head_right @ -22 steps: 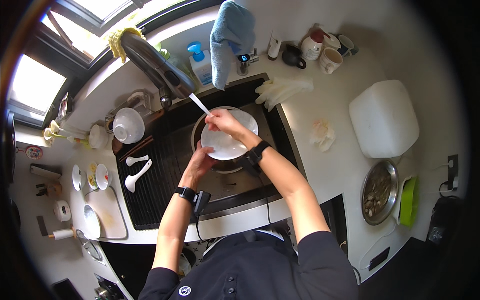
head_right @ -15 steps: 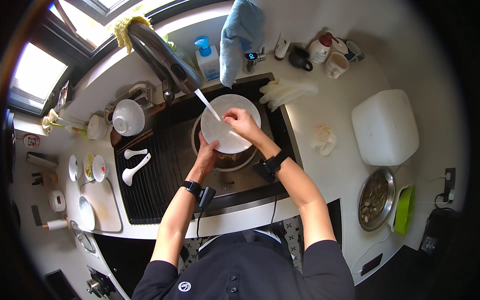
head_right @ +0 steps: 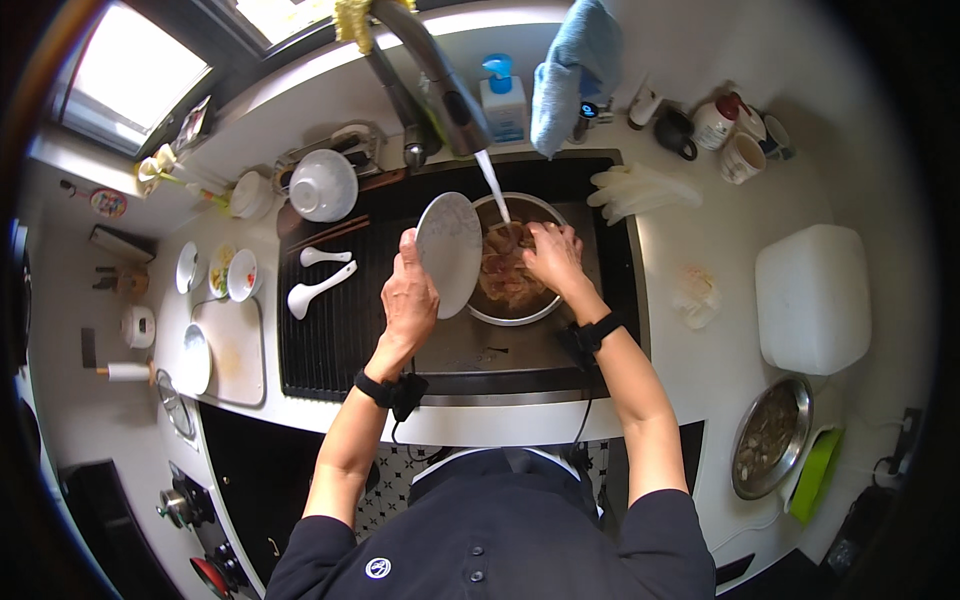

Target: The person retrieves a white plate and a ladle, then uses their hands to remove cooked chicken pieces from a pot of broth in the sink. They place the chicken onto the plate, rinse the chicken under running water, and then wash their hands. The person then dries their hands with a paper towel.

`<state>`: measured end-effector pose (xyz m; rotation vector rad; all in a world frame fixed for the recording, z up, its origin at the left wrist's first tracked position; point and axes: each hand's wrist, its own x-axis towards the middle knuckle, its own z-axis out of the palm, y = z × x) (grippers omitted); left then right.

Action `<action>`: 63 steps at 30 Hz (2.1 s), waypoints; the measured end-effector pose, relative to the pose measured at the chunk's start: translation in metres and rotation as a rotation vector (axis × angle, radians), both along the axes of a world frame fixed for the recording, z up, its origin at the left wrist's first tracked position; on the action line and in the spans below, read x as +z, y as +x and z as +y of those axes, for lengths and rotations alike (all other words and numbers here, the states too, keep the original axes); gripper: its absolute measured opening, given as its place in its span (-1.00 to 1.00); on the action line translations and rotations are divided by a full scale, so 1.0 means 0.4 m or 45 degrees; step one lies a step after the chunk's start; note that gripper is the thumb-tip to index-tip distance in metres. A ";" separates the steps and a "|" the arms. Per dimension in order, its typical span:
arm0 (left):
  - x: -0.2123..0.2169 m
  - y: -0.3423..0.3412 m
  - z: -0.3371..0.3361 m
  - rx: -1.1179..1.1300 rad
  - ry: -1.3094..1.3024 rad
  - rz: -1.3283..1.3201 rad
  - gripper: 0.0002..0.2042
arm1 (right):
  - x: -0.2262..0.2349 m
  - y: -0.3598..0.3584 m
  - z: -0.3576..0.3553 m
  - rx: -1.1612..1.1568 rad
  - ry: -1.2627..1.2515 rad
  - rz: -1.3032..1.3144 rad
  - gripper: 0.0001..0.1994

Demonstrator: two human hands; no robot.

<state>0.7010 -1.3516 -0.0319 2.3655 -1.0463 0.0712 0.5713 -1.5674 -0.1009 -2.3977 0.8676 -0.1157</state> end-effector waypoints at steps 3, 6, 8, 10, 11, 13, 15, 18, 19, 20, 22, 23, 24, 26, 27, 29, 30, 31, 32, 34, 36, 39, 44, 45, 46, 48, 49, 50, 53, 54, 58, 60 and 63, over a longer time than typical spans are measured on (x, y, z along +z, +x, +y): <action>0.011 0.016 0.092 0.165 -0.284 0.331 -0.37 | -0.005 -0.006 0.029 0.074 -0.104 -0.044 -0.46; -0.003 0.020 0.207 0.263 -0.694 0.787 -0.38 | -0.018 -0.012 0.046 0.100 -0.176 -0.122 -0.46; -0.016 0.007 0.288 0.377 -0.971 1.105 -0.38 | -0.030 -0.022 0.047 0.106 -0.210 -0.169 -0.46; -0.031 -0.017 0.365 0.522 -1.161 1.292 -0.38 | -0.041 -0.039 0.045 0.095 -0.164 -0.139 -0.48; -0.039 -0.030 0.402 0.562 -1.250 1.337 -0.37 | -0.046 -0.048 0.045 0.093 -0.175 -0.142 -0.48; -0.061 -0.043 0.454 0.639 -1.286 1.334 -0.33 | -0.052 -0.063 0.042 0.100 -0.223 -0.115 -0.49; -0.096 -0.054 0.483 0.695 -1.339 1.283 -0.32 | -0.053 -0.065 0.040 0.121 -0.210 -0.107 -0.54; -0.147 -0.047 0.508 0.732 -1.411 1.307 -0.33 | -0.047 -0.041 0.056 0.127 -0.184 -0.287 -0.77; -0.163 -0.041 0.509 0.699 -1.409 1.293 -0.35 | -0.042 -0.033 0.062 0.160 -0.160 -0.389 -0.83; -0.173 -0.031 0.512 0.735 -1.331 1.313 -0.37 | -0.035 -0.027 0.055 0.315 0.038 0.051 -0.67; -0.179 -0.019 0.516 0.655 -1.205 1.329 -0.42 | -0.018 -0.043 0.070 0.403 0.195 0.261 -0.09; -0.169 -0.015 0.523 0.623 -1.166 1.347 -0.45 | -0.006 -0.065 0.071 0.397 0.196 0.106 -0.10; -0.157 -0.015 0.528 0.617 -1.141 1.434 -0.48 | 0.009 -0.083 0.064 0.355 0.162 -0.044 -0.17; -0.115 -0.018 0.540 0.760 -1.035 1.583 -0.51 | 0.041 -0.131 0.034 0.304 -0.021 -0.188 -0.31; -0.091 -0.020 0.539 0.821 -0.962 1.648 -0.42 | 0.057 -0.156 0.008 0.283 -0.165 -0.185 -0.37; -0.045 -0.042 0.530 0.948 -0.682 1.341 -0.32 | 0.084 -0.230 -0.049 0.119 -0.484 -0.256 -0.52; -0.022 -0.057 0.518 0.911 -0.574 1.198 -0.26 | 0.092 -0.278 -0.074 -0.038 -0.589 -0.288 -0.53; -0.009 -0.066 0.489 1.001 -0.234 0.751 -0.30 | 0.100 -0.322 -0.109 -0.150 -0.717 -0.184 -0.51; 0.005 -0.076 0.457 0.817 -0.230 0.355 -0.33 | 0.107 -0.375 -0.152 -0.254 -0.641 -0.170 -0.49; 0.040 -0.104 0.392 0.514 -0.389 0.266 -0.41 | 0.108 -0.481 -0.198 -0.529 -0.737 -0.173 -0.46; 0.064 -0.136 0.298 0.422 -0.397 0.554 -0.44 | 0.101 -0.555 -0.227 -0.714 -0.729 -0.028 -0.53; 0.084 -0.194 0.131 0.060 -0.365 0.625 -0.50 | 0.093 -0.608 -0.245 -0.695 -0.368 0.140 -0.61; 0.068 -0.333 -0.074 -0.392 -0.363 1.128 -0.53 | 0.128 -0.551 -0.190 -0.452 0.245 -0.402 -0.68; 0.059 -0.358 -0.103 -0.366 -0.282 1.247 -0.47 | 0.144 -0.533 -0.162 -0.390 0.466 -0.530 -0.68; 0.049 -0.385 -0.127 -0.413 -0.383 1.298 -0.40 | 0.162 -0.514 -0.135 -0.348 0.706 -0.613 -0.67; 0.035 -0.415 -0.172 -0.338 -0.434 1.417 -0.30 | 0.198 -0.471 -0.079 -0.168 1.030 -0.760 -0.60; 0.032 -0.415 -0.190 -0.282 -0.437 1.470 -0.27 | 0.214 -0.456 -0.053 -0.112 1.194 -0.799 -0.60; 0.032 -0.404 -0.194 -0.314 -0.445 1.639 -0.34 | 0.226 -0.443 -0.032 -0.153 1.346 -0.808 -0.61; 0.028 -0.372 -0.198 -0.455 -0.551 2.016 -0.65 | 0.238 -0.413 0.008 -0.185 1.604 -0.986 -0.65; 0.025 -0.367 -0.196 -0.434 -0.733 1.977 -0.72 | 0.234 -0.407 0.011 -0.209 1.680 -1.048 -0.66; 0.034 -0.325 -0.182 -0.355 -1.131 1.939 -0.85 | 0.204 -0.408 -0.010 -0.265 1.504 -0.960 -0.78; 0.058 -0.300 -0.175 -0.316 -1.175 1.836 -0.86 | 0.192 -0.399 -0.014 -0.317 1.290 -0.866 -0.77; 0.107 -0.305 -0.172 -0.379 -1.110 1.718 -0.83 | 0.195 -0.364 0.007 -0.391 1.037 -0.783 -0.72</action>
